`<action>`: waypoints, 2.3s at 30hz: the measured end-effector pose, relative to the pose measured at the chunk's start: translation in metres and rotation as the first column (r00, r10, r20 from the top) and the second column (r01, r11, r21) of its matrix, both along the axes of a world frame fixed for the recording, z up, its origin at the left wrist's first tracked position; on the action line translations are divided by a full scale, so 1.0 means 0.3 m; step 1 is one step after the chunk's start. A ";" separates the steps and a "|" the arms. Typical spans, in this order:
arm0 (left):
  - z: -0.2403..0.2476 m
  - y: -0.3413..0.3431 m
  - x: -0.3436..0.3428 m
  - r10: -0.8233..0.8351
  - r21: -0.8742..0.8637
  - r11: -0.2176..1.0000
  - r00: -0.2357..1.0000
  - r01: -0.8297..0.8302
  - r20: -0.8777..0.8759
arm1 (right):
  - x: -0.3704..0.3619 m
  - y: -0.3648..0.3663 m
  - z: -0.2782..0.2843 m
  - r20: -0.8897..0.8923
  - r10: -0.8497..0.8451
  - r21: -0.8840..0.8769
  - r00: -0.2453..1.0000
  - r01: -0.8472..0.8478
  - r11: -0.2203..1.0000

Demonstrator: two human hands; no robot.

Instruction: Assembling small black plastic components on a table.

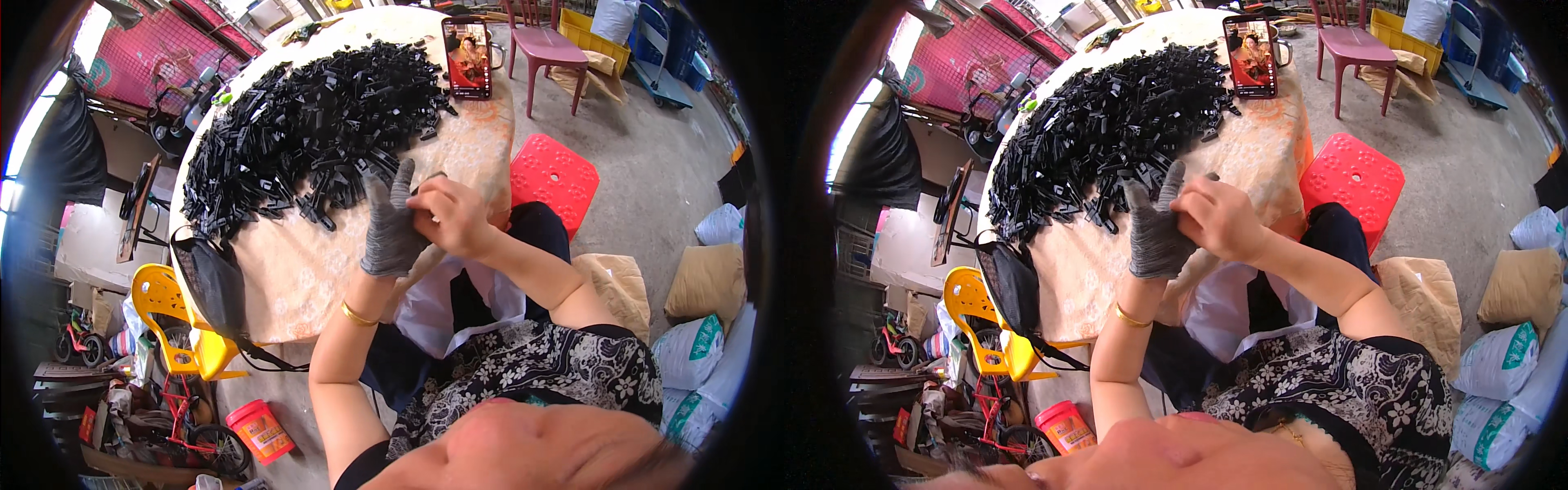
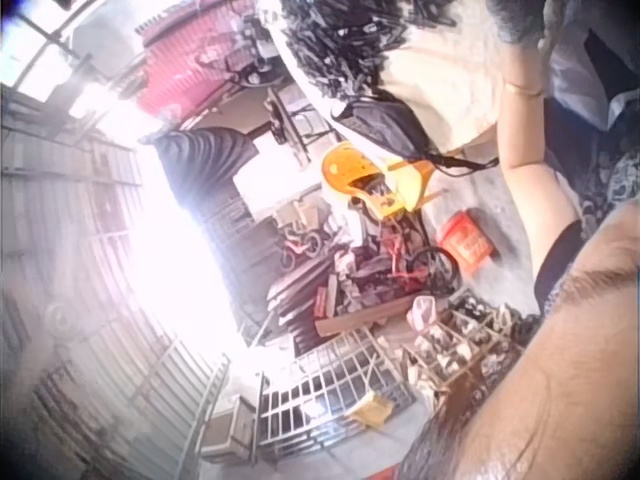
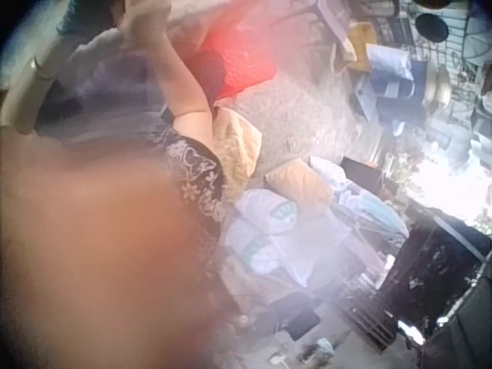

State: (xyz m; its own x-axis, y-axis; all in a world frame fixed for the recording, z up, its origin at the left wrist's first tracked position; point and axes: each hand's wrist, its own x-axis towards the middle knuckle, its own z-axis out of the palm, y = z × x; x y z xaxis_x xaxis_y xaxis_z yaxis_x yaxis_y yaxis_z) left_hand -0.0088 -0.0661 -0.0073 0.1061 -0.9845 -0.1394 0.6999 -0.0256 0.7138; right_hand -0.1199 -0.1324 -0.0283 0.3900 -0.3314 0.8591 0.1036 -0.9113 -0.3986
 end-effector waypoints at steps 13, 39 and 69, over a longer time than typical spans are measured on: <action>-0.003 0.048 0.010 -0.109 -0.217 0.954 0.915 0.206 0.389 | -0.053 -0.025 0.040 -0.115 0.515 0.162 0.849 -0.496 0.853; -0.007 0.050 0.249 0.325 0.007 0.881 0.615 -0.474 0.719 | 0.031 -0.336 -0.088 -0.295 -0.111 -0.019 0.949 0.111 0.994; 0.000 -0.127 0.236 -0.350 -0.015 0.890 -0.704 -0.456 0.618 | 0.019 -0.198 -0.133 -0.287 0.149 0.092 0.946 -0.127 0.988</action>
